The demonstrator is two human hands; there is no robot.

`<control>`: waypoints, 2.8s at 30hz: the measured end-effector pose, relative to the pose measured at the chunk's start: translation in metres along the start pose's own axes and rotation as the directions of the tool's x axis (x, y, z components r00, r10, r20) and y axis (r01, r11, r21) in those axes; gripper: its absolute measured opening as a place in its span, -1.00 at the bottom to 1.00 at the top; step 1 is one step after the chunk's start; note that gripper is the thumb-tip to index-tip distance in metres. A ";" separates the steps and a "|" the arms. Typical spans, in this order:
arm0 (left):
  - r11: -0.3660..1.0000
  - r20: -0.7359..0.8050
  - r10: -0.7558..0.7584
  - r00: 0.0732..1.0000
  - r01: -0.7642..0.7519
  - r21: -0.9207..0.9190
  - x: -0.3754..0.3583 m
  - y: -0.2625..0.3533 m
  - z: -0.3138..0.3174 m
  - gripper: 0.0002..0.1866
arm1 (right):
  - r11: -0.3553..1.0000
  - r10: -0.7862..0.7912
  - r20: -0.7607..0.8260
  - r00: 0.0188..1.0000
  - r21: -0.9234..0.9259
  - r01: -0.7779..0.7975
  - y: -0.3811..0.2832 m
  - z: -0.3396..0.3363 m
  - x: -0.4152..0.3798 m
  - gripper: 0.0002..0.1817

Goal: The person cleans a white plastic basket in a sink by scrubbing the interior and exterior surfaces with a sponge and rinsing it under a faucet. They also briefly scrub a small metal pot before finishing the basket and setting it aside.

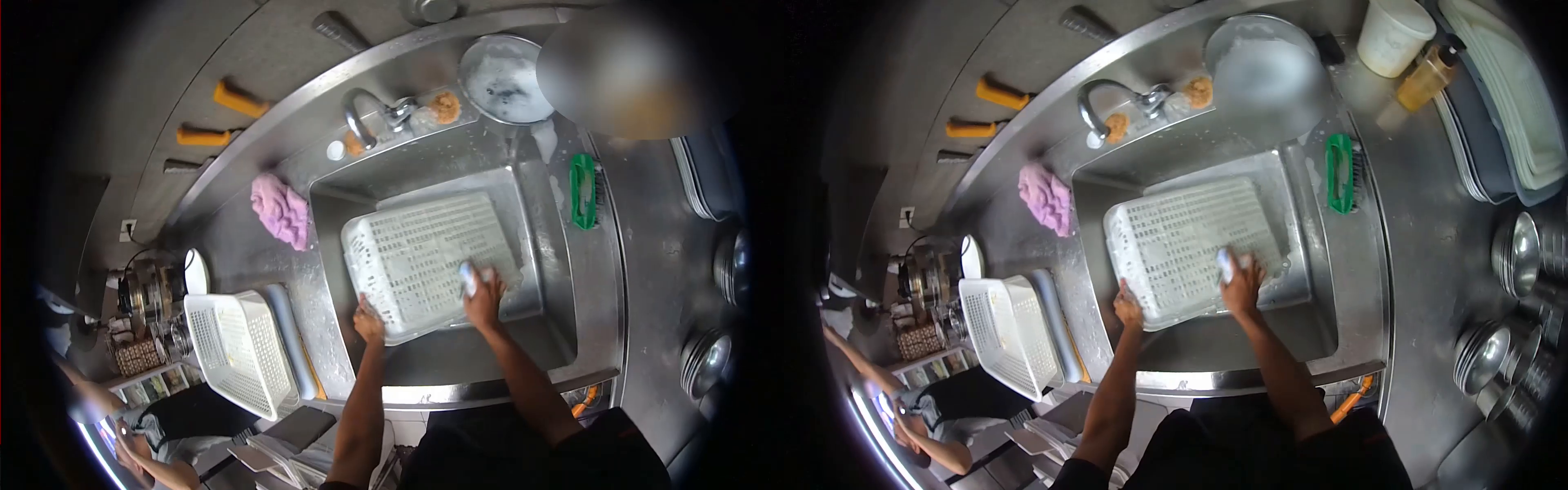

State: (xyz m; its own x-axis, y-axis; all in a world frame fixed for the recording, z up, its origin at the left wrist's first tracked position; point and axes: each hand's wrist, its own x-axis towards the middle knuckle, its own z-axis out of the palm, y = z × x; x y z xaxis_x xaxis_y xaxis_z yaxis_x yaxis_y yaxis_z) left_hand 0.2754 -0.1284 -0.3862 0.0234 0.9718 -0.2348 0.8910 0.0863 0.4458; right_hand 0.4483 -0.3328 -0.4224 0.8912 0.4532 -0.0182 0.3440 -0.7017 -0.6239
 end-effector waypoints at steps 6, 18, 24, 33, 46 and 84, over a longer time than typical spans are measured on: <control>0.997 -0.032 0.076 0.997 -0.075 0.026 0.010 0.006 0.009 -0.41 | 0.934 0.167 -0.076 0.983 0.332 -0.133 -0.036 0.048 0.012 -0.54; 0.980 -0.053 0.199 0.979 -0.199 0.003 0.007 -0.021 0.021 -0.33 | 0.983 0.148 -0.170 0.974 0.137 -0.126 0.027 0.055 0.082 -0.22; 1.000 0.010 -0.019 1.000 0.018 0.013 0.001 -0.015 0.026 -0.31 | 0.872 -0.297 0.151 0.943 0.446 0.203 -0.131 0.009 0.036 -0.20; 0.976 -0.105 0.065 0.992 -0.085 -0.199 -0.026 -0.001 0.017 -0.38 | 0.908 0.383 -0.099 0.919 0.226 -0.354 0.044 0.062 0.191 -0.62; 0.964 -0.039 0.257 0.966 -0.259 -0.056 -0.033 0.125 -0.071 -0.40 | 0.660 0.217 0.059 0.974 0.727 -0.191 -0.064 -0.150 0.074 -0.59; 0.702 0.345 0.656 0.672 -0.711 0.050 -0.061 0.169 -0.097 -0.12 | 0.609 -0.592 0.332 0.735 0.781 0.138 -0.064 -0.109 0.140 -0.70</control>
State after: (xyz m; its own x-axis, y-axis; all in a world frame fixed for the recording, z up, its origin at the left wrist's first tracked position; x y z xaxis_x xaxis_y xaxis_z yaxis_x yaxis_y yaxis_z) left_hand 0.3803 -0.1521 -0.2128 0.7563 0.6335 -0.1631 0.6311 -0.6411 0.4366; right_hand 0.5834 -0.2847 -0.3001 0.3533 0.9305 0.0968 0.1014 0.0648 -0.9927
